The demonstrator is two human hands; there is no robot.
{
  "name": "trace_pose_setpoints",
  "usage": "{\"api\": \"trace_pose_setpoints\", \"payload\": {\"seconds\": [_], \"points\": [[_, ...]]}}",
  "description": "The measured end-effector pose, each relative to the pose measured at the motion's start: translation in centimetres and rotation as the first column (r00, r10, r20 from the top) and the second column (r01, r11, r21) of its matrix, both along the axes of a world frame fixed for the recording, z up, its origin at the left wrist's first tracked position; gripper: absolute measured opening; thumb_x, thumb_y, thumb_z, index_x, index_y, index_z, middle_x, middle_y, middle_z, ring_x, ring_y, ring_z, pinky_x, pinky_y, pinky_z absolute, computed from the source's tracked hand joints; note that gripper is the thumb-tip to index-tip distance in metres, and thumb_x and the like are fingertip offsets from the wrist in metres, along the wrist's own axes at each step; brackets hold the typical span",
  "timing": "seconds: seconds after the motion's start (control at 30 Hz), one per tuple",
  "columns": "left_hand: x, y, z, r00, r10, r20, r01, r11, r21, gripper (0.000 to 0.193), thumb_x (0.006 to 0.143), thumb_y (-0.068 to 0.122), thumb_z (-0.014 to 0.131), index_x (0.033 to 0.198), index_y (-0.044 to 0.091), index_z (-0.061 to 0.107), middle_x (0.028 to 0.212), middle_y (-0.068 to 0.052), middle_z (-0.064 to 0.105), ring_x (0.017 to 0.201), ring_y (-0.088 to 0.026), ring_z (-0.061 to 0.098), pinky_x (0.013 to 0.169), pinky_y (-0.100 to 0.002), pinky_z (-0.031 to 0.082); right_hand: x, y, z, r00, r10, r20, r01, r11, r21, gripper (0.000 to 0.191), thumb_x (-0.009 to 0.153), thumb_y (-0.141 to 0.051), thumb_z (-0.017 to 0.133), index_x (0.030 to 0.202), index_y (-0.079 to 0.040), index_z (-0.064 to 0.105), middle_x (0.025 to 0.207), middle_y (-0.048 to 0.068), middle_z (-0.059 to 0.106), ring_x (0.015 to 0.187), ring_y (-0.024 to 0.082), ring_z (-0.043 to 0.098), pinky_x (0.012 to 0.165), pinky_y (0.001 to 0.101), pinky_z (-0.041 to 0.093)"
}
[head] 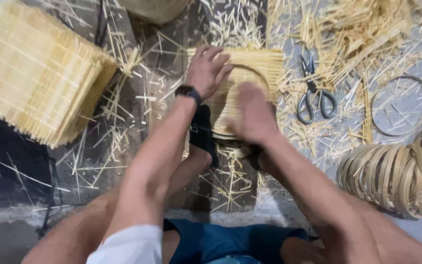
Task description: The person sits on the floor of a bamboo workshop and uses shears to trim the protruding ends of bamboo sticks from a square woven mat. They press the mat over a round wooden form, weave and tuck a thin bamboo ring around the edge, trim excess sticks, and set the finished round piece aside.
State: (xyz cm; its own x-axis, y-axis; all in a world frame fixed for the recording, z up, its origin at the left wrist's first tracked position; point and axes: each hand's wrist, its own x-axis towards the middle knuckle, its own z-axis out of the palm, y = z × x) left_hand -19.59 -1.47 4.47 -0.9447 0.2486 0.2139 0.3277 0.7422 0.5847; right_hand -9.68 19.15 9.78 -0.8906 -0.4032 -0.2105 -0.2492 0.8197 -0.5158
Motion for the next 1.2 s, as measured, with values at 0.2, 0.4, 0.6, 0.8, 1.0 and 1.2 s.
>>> {"api": "trace_pose_setpoints", "payload": {"seconds": [0.2,0.4,0.6,0.8,1.0,1.2], "points": [[-2.7,1.4,-3.7,0.957,0.104,0.27,-0.156,0.972,0.178,0.023,0.099,0.037,0.064,0.108,0.022,0.079,0.116,-0.005,0.07,0.111,-0.03,0.065,0.096,-0.042,0.053,1.1,-4.5,-5.3,0.826,0.43,-0.365,-0.302,0.884,0.357,0.087,0.089,-0.058,0.065,0.148,0.003,0.047,0.154,0.029,0.038,0.147,0.048,0.029,0.12,0.0681,0.016],[-3.0,2.2,-3.2,0.962,0.142,0.233,-0.192,0.96,0.206,0.024,0.097,0.036,0.063,0.103,0.019,0.08,0.11,-0.007,0.072,0.105,-0.032,0.067,0.088,-0.041,0.053,0.7,-3.9,-5.0,0.868,0.342,-0.359,-0.263,0.931,0.252,0.082,0.084,-0.057,0.068,0.143,-0.003,0.054,0.15,0.022,0.047,0.143,0.041,0.038,0.116,0.062,0.027],[-3.8,1.8,-1.0,0.934,0.051,0.355,-0.119,0.978,0.172,0.031,0.102,0.039,0.056,0.108,0.016,0.076,0.107,-0.01,0.073,0.101,-0.034,0.068,0.086,-0.043,0.054,-9.3,0.9,-2.7,0.924,-0.033,-0.38,-0.053,0.976,-0.212,0.039,0.093,-0.026,0.075,0.126,-0.006,0.068,0.119,0.015,0.069,0.118,0.037,0.062,0.102,0.0489,0.05],[-6.8,2.6,-3.8,0.776,0.154,0.611,-0.212,0.977,0.023,0.041,0.099,0.05,0.055,0.102,0.014,0.075,0.085,-0.014,0.074,0.082,-0.035,0.069,0.075,-0.047,0.052,-15.5,1.3,-6.3,0.945,-0.319,0.073,0.324,0.878,-0.353,0.015,0.098,-0.018,0.07,0.103,-0.005,0.077,0.082,0.018,0.072,0.073,0.033,0.07,0.067,0.0397,0.054],[-7.3,2.7,-5.6,0.713,0.158,0.683,-0.284,0.956,0.075,0.051,0.088,0.054,0.068,0.079,0.004,0.073,0.072,-0.012,0.072,0.067,-0.026,0.067,0.067,-0.041,0.052,-13.9,2.3,-5.8,0.918,-0.359,0.167,0.396,0.846,-0.356,0.025,0.101,-0.023,0.06,0.094,-0.003,0.073,0.076,0.021,0.07,0.075,0.04,0.063,0.068,0.0453,0.051],[-7.6,2.3,-6.2,0.667,0.134,0.733,-0.37,0.913,0.17,0.05,0.081,0.051,0.078,0.072,0.002,0.071,0.068,-0.01,0.069,0.064,-0.02,0.061,0.063,-0.038,0.05,-12.1,3.4,-8.6,0.905,-0.377,0.195,0.419,0.869,-0.262,0.054,0.111,-0.04,0.039,0.087,0.002,0.063,0.078,0.023,0.061,0.069,0.035,0.055,0.072,0.0495,0.046]]}}
